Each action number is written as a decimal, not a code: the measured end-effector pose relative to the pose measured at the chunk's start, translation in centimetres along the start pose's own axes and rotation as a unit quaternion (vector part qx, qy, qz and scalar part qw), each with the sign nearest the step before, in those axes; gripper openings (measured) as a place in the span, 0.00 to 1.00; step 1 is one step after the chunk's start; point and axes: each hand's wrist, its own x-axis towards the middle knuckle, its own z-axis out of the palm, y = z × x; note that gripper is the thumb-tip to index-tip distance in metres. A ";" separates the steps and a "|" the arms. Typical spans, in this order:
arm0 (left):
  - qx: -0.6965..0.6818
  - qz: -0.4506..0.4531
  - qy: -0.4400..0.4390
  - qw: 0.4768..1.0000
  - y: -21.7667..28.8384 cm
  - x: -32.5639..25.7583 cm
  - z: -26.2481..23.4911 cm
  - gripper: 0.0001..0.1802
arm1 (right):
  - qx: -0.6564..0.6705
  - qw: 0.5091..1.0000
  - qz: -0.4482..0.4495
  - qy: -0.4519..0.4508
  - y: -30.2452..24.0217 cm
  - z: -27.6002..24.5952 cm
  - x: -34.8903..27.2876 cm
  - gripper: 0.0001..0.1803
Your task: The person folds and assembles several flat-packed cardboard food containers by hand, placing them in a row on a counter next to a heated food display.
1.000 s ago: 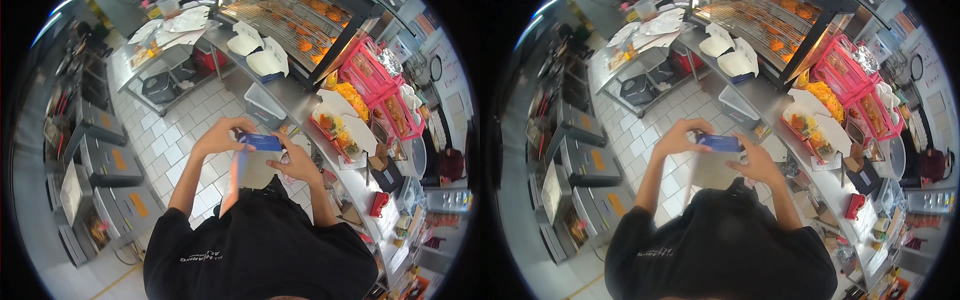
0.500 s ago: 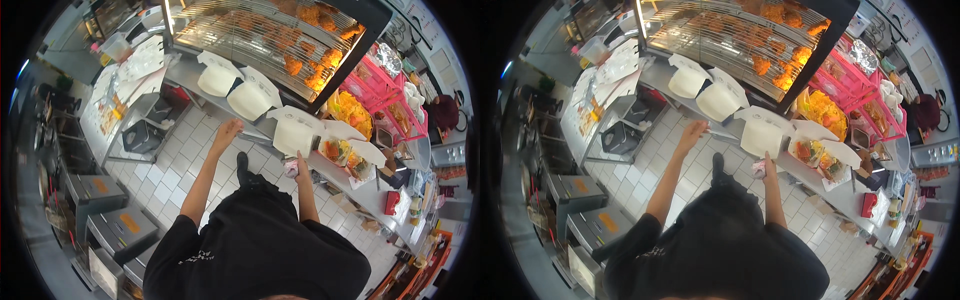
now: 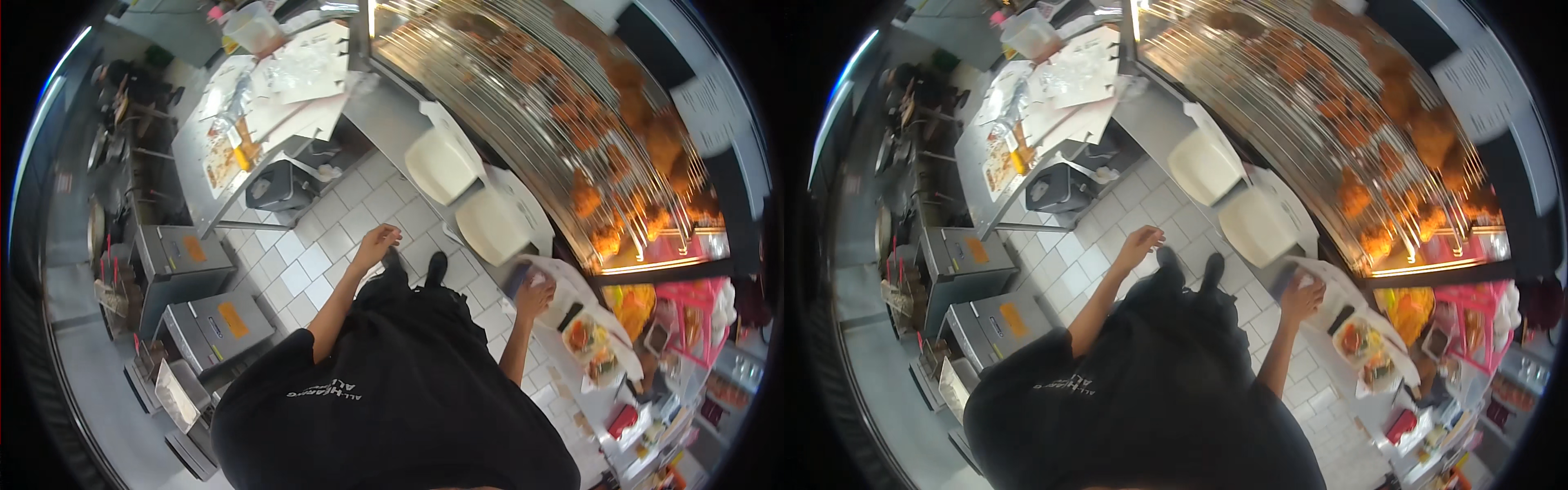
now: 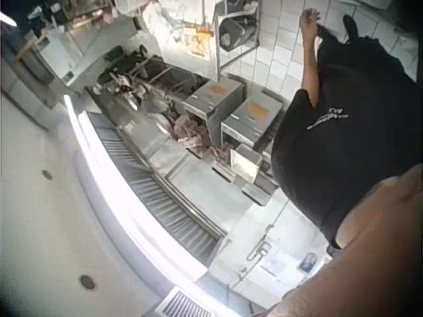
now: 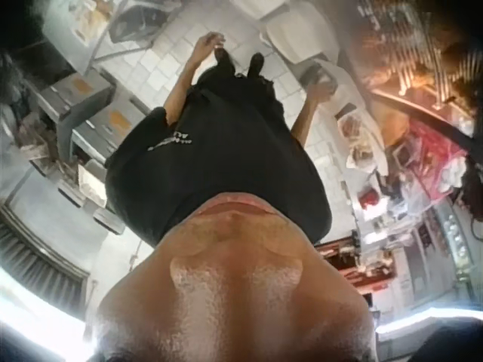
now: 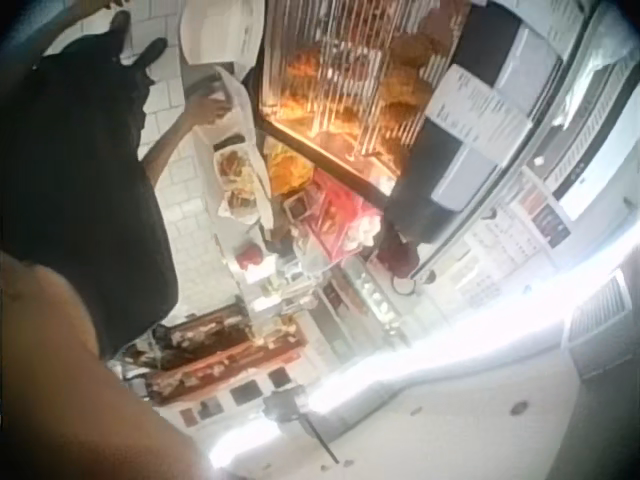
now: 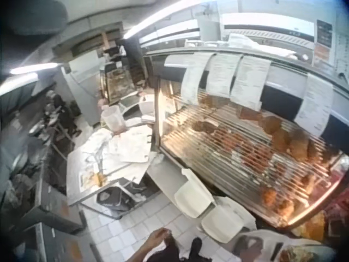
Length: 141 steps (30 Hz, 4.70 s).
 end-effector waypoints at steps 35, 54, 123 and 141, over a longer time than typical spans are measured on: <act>0.057 0.129 0.466 0.873 7.9 43.2 -55.5 0.17 | 0.453 0.890 -0.013 -0.048 -50.8 3.9 -14.0 0.11; 0.019 0.328 0.087 0.940 40.7 15.1 -62.8 0.30 | 0.341 0.694 -0.616 0.148 -79.9 4.8 -14.3 0.36; 0.177 0.667 -0.407 0.598 33.7 16.9 -29.0 0.27 | 0.896 0.435 0.069 0.063 -57.9 -13.1 -14.4 0.22; 0.094 0.506 -0.371 0.773 32.7 18.5 -31.2 0.27 | 0.831 0.551 0.069 0.023 -61.1 -8.4 -14.6 0.14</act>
